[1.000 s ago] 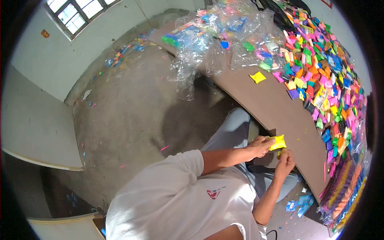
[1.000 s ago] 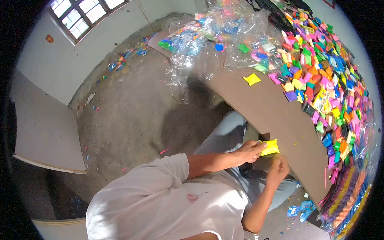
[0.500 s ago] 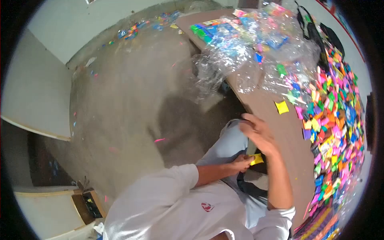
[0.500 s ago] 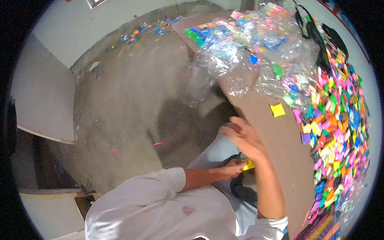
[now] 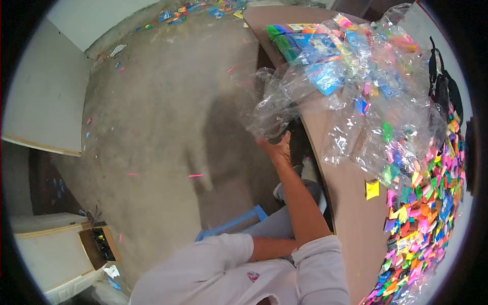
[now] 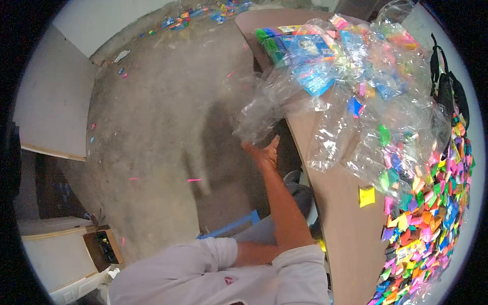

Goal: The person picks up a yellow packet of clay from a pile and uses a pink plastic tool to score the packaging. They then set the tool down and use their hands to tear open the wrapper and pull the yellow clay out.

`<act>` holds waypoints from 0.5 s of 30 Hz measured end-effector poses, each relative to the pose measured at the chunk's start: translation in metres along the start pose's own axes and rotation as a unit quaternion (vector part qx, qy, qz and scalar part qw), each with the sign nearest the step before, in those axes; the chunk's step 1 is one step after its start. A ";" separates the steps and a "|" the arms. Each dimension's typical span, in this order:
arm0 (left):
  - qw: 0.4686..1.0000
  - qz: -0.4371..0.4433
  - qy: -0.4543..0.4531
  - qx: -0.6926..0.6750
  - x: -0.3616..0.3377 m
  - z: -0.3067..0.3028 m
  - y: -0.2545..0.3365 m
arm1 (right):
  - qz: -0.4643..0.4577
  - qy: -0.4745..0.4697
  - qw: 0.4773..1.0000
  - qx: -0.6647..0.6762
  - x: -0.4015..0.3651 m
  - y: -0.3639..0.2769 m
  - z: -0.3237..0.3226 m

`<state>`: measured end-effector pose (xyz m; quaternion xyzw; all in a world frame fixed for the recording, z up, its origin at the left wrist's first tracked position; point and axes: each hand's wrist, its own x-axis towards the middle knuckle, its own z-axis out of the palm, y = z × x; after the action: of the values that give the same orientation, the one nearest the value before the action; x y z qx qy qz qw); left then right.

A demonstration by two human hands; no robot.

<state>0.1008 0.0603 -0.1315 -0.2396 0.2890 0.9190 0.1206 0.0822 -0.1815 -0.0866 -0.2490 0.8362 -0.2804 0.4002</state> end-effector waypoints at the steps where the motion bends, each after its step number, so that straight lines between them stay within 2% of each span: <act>1: 1.000 -0.004 0.002 -0.005 0.000 0.000 -0.002 | -0.035 0.004 0.997 0.066 0.013 0.006 0.010; 2: 1.000 -0.007 0.006 -0.010 -0.002 -0.001 -0.005 | -0.035 0.001 0.997 0.070 0.028 0.014 0.025; 4: 1.000 -0.014 0.009 -0.020 -0.006 -0.001 -0.012 | -0.159 -0.004 0.954 0.256 0.048 0.026 0.047; 5: 1.000 -0.017 0.007 -0.023 -0.007 0.000 -0.014 | -0.158 -0.001 0.953 0.258 0.050 0.027 0.048; 7: 0.999 -0.020 0.001 -0.027 -0.011 -0.003 -0.018 | -0.217 -0.111 0.901 0.359 0.022 0.000 0.033; 8: 0.999 -0.021 -0.002 -0.029 -0.017 -0.007 -0.018 | -0.220 -0.108 0.900 0.360 0.001 -0.018 0.026; 10: 0.999 -0.024 -0.011 -0.031 -0.024 -0.007 -0.024 | -0.133 -0.126 0.823 0.538 -0.039 -0.052 0.015; 11: 0.999 -0.026 -0.018 -0.032 -0.018 0.000 -0.032 | -0.137 -0.119 0.823 0.538 -0.042 -0.064 0.012; 13: 0.999 -0.034 -0.029 -0.031 -0.024 -0.008 -0.029 | -0.087 -0.041 0.805 0.585 -0.037 -0.088 0.007; 14: 0.998 -0.037 -0.035 -0.031 -0.024 -0.006 -0.032 | -0.092 -0.034 0.804 0.587 -0.031 -0.092 0.004; 15: 0.998 -0.041 -0.040 -0.030 -0.026 0.001 -0.036 | -0.151 -0.033 0.810 0.565 -0.026 -0.098 0.000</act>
<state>0.1359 0.0879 -0.1351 -0.2178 0.2467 0.9303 0.1620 0.1157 -0.2352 -0.0068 -0.1112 0.4682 -0.7520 0.4504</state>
